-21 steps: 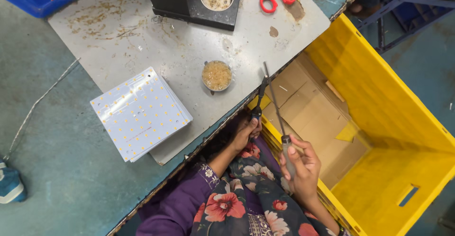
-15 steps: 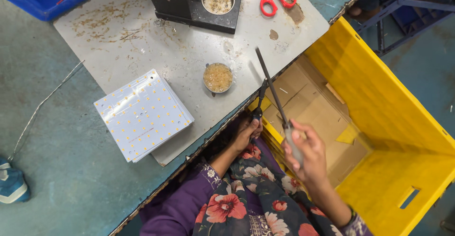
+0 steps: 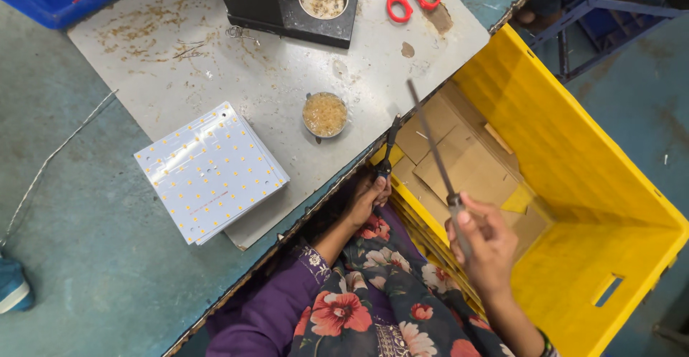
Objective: The person uses a soldering iron to attach wires to multiple LED circuit boards. They repeatedly pick up boards, apply solder to connection points, and place the boards aside after each soldering step.
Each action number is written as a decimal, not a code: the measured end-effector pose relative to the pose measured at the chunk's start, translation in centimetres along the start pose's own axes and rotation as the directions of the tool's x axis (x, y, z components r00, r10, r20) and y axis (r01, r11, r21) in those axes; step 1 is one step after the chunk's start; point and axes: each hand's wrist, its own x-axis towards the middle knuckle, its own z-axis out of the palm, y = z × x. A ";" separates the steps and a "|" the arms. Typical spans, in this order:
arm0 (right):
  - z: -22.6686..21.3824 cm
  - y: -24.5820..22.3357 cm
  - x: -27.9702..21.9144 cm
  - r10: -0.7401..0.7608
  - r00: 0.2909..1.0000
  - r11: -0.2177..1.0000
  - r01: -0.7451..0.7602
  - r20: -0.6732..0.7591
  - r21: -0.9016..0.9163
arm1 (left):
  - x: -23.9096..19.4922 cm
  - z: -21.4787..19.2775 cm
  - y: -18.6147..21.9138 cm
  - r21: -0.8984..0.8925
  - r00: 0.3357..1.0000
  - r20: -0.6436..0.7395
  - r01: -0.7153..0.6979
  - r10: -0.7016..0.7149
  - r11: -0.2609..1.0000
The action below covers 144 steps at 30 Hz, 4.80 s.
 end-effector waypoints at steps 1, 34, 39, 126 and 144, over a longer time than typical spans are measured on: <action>-0.2 0.4 -0.7 -0.020 1.000 0.996 0.019 -0.005 -0.086 | 0.0 0.1 0.1 0.011 1.000 0.003 0.002 -0.002 1.000; 6.2 -6.5 5.3 -0.236 0.948 0.519 0.310 0.215 -0.796 | -0.6 0.2 1.2 0.004 1.000 -0.010 0.015 -0.015 1.000; 4.1 -7.3 3.7 -0.352 0.914 0.624 0.390 0.202 -0.677 | -0.8 -0.7 1.4 0.036 1.000 0.027 -0.015 0.014 0.999; 6.4 -4.2 5.7 -0.356 0.915 0.459 0.346 0.188 -0.818 | -1.3 -0.4 0.6 -0.043 0.995 0.015 0.097 -0.097 0.994; 6.3 -3.0 5.9 -0.448 0.841 0.480 0.513 0.304 -0.712 | -1.3 -1.0 0.0 -0.057 0.995 0.061 0.078 -0.075 0.995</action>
